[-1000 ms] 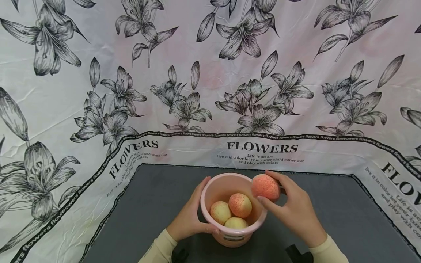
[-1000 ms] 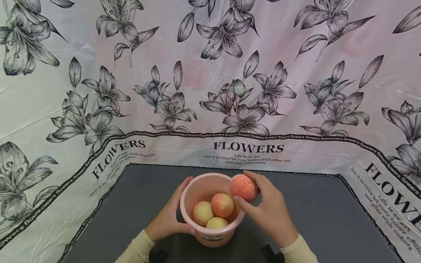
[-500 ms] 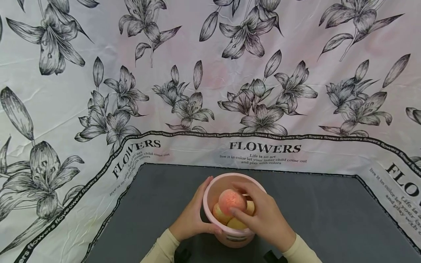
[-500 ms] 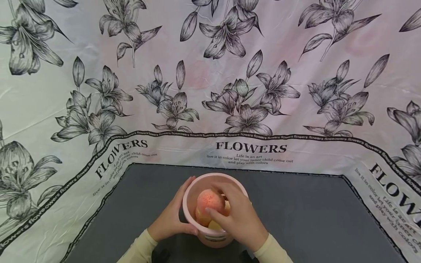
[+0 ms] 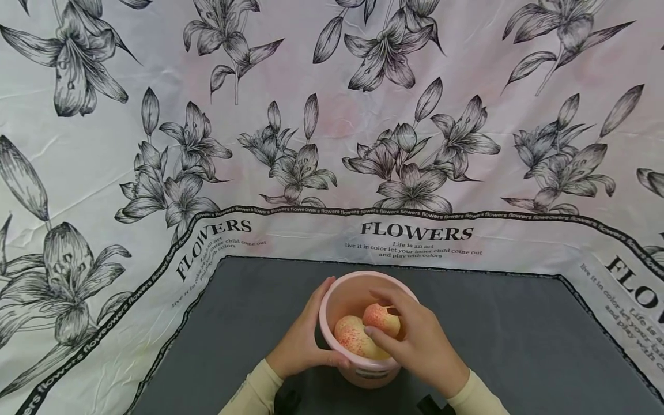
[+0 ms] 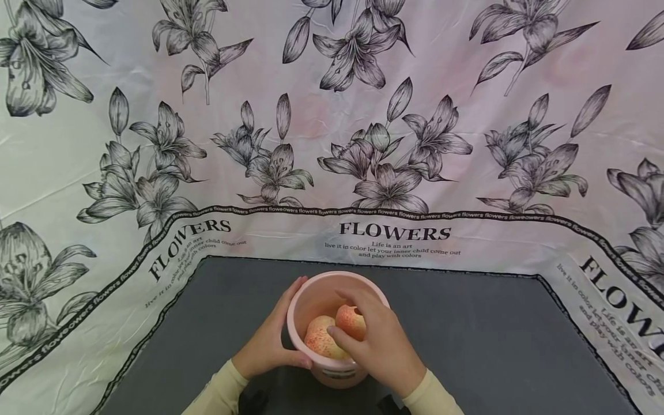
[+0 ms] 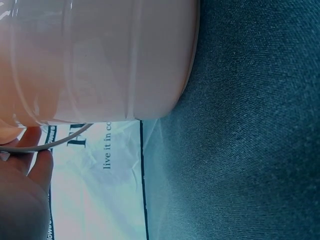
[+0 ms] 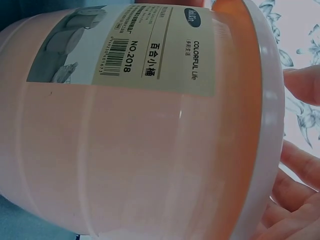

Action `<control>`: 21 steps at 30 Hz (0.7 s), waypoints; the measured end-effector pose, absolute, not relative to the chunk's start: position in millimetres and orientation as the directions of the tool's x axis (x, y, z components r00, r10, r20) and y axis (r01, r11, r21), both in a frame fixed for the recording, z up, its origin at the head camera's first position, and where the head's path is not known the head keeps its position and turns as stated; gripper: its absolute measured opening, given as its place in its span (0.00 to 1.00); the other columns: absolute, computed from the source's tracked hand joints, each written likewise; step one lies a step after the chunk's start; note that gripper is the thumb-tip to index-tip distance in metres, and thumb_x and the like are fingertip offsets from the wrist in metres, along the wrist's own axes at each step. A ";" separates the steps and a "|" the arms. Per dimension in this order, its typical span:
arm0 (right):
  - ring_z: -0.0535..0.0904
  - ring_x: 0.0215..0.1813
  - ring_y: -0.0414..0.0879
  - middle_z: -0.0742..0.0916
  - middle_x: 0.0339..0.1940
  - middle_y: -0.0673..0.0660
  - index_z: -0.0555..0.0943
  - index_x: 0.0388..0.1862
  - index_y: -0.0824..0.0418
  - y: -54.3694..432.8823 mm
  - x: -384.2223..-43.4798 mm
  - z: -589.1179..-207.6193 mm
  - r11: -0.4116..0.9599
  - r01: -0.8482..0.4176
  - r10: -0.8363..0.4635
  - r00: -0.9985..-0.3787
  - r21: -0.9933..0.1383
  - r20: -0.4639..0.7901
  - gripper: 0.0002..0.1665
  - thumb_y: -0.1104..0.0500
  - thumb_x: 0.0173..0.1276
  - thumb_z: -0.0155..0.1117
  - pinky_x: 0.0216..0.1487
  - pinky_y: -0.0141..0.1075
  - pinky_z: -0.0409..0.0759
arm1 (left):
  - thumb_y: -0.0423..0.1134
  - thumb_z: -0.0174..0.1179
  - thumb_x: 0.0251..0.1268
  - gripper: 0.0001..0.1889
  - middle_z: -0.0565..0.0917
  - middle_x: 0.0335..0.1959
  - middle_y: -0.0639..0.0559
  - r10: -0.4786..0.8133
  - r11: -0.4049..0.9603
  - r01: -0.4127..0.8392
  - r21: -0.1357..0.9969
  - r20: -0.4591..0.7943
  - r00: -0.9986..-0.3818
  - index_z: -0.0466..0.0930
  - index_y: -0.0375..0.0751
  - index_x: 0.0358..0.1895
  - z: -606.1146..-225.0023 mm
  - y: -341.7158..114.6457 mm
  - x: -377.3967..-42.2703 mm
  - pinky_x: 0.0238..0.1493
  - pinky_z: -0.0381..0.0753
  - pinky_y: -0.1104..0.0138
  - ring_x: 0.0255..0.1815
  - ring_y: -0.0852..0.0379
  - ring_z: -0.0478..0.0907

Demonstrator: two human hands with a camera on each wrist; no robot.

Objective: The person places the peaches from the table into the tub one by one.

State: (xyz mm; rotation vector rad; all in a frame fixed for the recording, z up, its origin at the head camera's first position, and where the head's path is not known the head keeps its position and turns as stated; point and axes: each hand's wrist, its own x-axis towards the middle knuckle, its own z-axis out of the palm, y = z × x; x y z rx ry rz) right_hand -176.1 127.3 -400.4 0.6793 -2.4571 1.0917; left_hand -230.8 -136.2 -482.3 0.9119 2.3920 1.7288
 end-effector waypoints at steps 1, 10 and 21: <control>0.86 0.56 0.36 0.88 0.59 0.40 0.78 0.73 0.39 127.5 -176.1 -400.4 0.583 -0.558 -0.277 -0.820 -0.591 0.501 0.37 0.50 0.67 0.83 0.52 0.42 0.90 | 0.71 0.83 0.44 0.74 0.47 0.91 0.67 0.487 0.198 0.431 0.881 0.293 -0.823 0.38 0.71 0.90 -482.4 -136.3 -231.0 0.80 0.62 0.30 0.90 0.53 0.53; 0.86 0.57 0.38 0.88 0.61 0.42 0.77 0.74 0.40 131.1 -177.3 -402.1 0.587 -0.565 -0.274 -0.813 -0.580 0.514 0.38 0.51 0.68 0.83 0.54 0.44 0.90 | 0.68 0.85 0.43 0.74 0.47 0.92 0.64 0.485 0.200 0.411 0.890 0.274 -0.830 0.39 0.72 0.90 -483.0 -136.8 -231.6 0.81 0.62 0.32 0.90 0.56 0.53; 0.88 0.59 0.44 0.88 0.63 0.42 0.80 0.73 0.44 141.6 -177.2 -403.0 0.656 -0.519 -0.221 -0.827 -0.549 0.518 0.37 0.49 0.66 0.84 0.58 0.48 0.88 | 0.68 0.86 0.42 0.74 0.48 0.91 0.65 0.477 0.207 0.407 0.890 0.271 -0.836 0.40 0.72 0.90 -484.2 -136.6 -231.6 0.81 0.61 0.32 0.90 0.56 0.53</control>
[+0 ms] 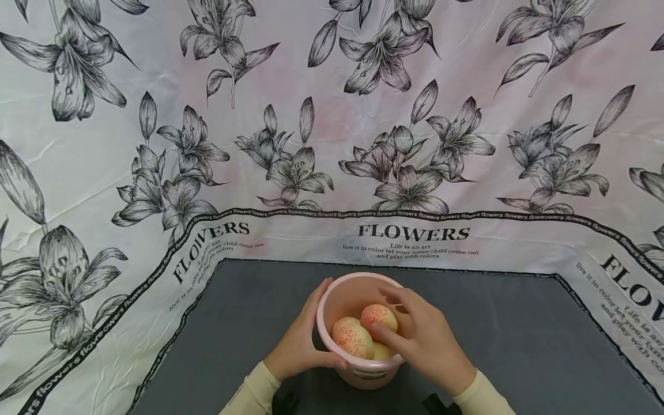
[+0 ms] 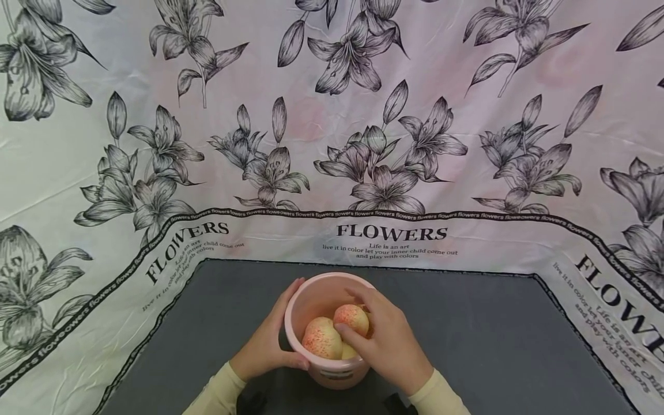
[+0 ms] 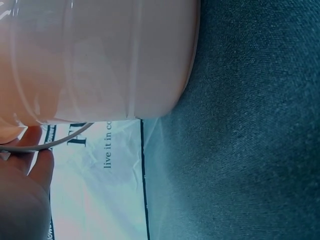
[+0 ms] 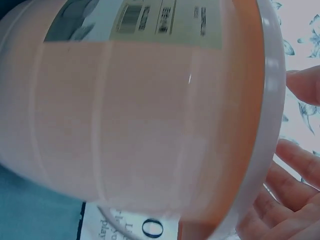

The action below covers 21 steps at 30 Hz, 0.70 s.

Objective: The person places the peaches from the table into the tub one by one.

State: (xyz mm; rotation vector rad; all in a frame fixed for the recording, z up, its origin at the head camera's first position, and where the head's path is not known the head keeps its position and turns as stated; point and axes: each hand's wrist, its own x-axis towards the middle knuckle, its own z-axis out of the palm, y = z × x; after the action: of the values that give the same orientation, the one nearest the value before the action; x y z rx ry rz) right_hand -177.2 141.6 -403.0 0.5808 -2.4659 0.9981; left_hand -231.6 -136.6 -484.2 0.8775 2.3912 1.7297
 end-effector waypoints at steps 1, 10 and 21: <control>0.88 0.59 0.46 0.88 0.63 0.43 0.81 0.73 0.45 143.5 -177.1 -403.3 0.665 -0.509 -0.213 -0.831 -0.546 0.514 0.37 0.49 0.66 0.84 0.58 0.49 0.88 | 0.68 0.86 0.42 0.74 0.48 0.91 0.64 0.477 0.210 0.407 0.889 0.270 -0.836 0.40 0.73 0.90 -484.2 -137.0 -231.8 0.81 0.61 0.32 0.90 0.56 0.53; 0.89 0.58 0.49 0.89 0.64 0.50 0.82 0.71 0.52 160.6 -182.6 -409.0 0.695 -0.501 -0.171 -0.812 -0.516 0.558 0.35 0.55 0.67 0.83 0.53 0.45 0.91 | 0.66 0.87 0.40 0.76 0.47 0.91 0.67 0.473 0.234 0.384 0.893 0.240 -0.848 0.39 0.74 0.89 -481.8 -149.0 -231.5 0.83 0.56 0.31 0.91 0.54 0.48; 0.88 0.60 0.54 0.88 0.66 0.55 0.80 0.73 0.55 202.0 -183.9 -422.4 0.778 -0.384 -0.105 -0.860 -0.497 0.499 0.35 0.51 0.69 0.81 0.56 0.54 0.89 | 0.67 0.88 0.35 0.79 0.48 0.91 0.63 0.473 0.330 0.415 0.848 0.232 -0.850 0.38 0.71 0.90 -481.3 -168.0 -225.5 0.79 0.63 0.30 0.91 0.49 0.53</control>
State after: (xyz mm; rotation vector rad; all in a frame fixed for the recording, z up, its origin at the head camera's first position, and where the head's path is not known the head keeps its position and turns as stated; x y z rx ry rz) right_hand -183.9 202.0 -422.4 0.3680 -2.5194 0.8399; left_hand -225.5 -168.0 -481.3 0.8398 2.5150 1.5762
